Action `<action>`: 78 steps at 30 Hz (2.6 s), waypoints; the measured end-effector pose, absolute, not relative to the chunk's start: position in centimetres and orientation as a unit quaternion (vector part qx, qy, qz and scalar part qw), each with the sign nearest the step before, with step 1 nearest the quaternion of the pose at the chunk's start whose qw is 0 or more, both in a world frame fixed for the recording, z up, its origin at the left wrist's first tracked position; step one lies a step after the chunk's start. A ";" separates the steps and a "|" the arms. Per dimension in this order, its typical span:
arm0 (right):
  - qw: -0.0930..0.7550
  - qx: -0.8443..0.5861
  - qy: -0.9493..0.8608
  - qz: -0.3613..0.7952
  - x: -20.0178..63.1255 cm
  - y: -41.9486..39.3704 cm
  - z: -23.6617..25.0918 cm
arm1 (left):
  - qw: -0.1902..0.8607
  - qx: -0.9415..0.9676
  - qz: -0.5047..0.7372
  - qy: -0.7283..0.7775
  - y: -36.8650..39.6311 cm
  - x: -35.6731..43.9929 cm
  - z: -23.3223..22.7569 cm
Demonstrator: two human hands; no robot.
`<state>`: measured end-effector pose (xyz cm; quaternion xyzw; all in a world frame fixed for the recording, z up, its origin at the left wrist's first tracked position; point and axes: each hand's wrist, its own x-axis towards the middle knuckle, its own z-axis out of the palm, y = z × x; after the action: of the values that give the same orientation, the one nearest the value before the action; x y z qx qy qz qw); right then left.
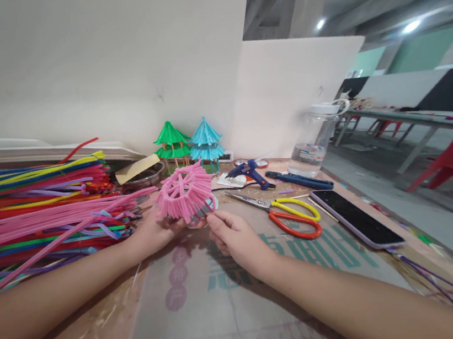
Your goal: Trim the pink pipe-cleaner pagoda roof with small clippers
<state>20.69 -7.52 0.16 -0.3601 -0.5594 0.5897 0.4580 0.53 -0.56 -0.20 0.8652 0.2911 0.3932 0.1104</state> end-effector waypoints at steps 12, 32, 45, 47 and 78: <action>0.444 -0.350 -0.534 0.628 20.8 -7.7 0.3 | 0.077 0.871 0.391 0.289 -0.9 0.7 0.3; 0.446 -0.340 -0.523 0.642 21.0 -7.6 0.2 | 0.090 0.871 0.379 0.299 -1.0 0.7 0.3; 0.442 -0.341 -0.525 0.642 21.0 -7.5 0.2 | 0.073 0.871 0.382 0.301 -0.9 0.7 0.2; 0.445 -0.339 -0.523 0.643 21.0 -7.5 0.2 | 0.071 0.874 0.382 0.293 -0.8 0.7 0.1; 0.448 -0.341 -0.541 0.624 20.8 -7.7 0.1 | 0.170 0.844 0.408 0.306 -0.5 0.8 -0.5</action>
<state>20.80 -7.67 0.14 -0.3412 -0.5415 0.6240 0.4483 0.78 -0.52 -0.46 0.8437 0.3055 0.4075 0.1697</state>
